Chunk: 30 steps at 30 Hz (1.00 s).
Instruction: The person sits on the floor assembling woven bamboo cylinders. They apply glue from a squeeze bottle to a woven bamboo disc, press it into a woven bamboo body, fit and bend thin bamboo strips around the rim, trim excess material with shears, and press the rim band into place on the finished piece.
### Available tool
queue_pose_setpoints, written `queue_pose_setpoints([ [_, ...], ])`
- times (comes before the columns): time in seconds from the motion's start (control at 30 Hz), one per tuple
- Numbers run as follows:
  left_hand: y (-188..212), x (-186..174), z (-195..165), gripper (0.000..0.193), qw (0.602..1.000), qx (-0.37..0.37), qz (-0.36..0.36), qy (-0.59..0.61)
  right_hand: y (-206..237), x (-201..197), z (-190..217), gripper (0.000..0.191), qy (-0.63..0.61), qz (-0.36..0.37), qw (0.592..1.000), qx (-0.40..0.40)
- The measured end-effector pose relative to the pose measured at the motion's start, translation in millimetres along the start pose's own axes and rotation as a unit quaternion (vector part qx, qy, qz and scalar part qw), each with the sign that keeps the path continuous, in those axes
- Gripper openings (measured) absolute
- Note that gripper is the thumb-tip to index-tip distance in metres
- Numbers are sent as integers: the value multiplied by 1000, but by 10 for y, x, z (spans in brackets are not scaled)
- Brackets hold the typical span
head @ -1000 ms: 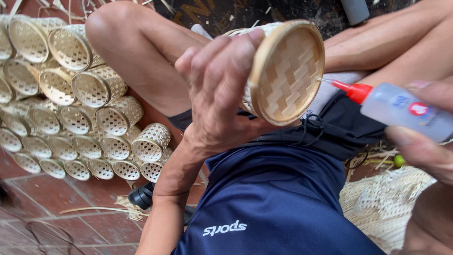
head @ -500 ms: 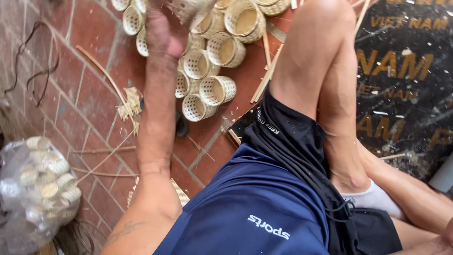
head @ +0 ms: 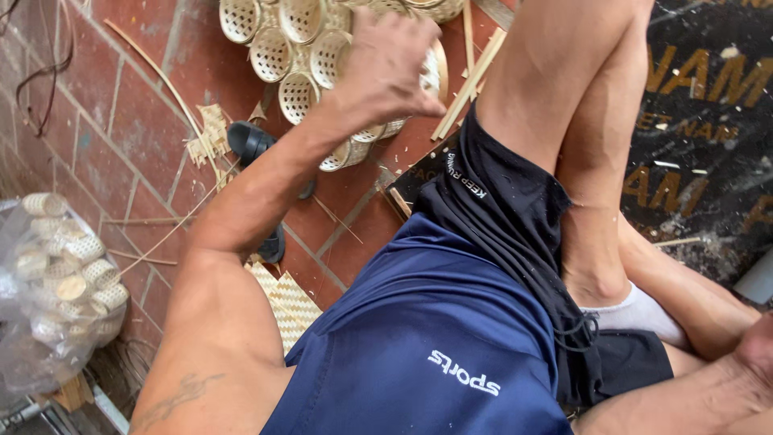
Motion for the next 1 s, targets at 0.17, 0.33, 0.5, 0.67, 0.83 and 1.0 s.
queue_pose_setpoints([
  [0.17, -283, 835, -195, 31, 936, 121, 150, -295, 40, -197, -217, 44, -29, -25, 999, 10],
  [0.33, -432, 1052, -131, 28, 905, 63, 219, -358, 138, -372, -326, 43, -45, -41, 998, 25],
  [0.5, 149, 536, -34, 45, 982, 114, -146, -31, 117, -384, -297, 42, -52, -40, 997, 31],
  [0.67, 756, 668, -254, 50, 980, 82, -177, 34, -99, -199, -155, 41, -53, -17, 998, 30],
  [0.83, 715, 712, -367, 49, 971, 56, -229, 26, -228, -31, -19, 40, -64, 3, 998, 27],
  [1.0, 561, 783, -90, 18, 975, 94, -193, -51, -94, 123, 135, 39, -89, 4, 996, 11],
])
Point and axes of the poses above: each hand's wrist, its own y-axis away from the middle knuckle, its own x-axis out of the palm, z = x × y, the point moved 2 cm from there along -y, towards the middle knuckle, and after that the axes turned 15 degrees about y, right-handed, at the moved point
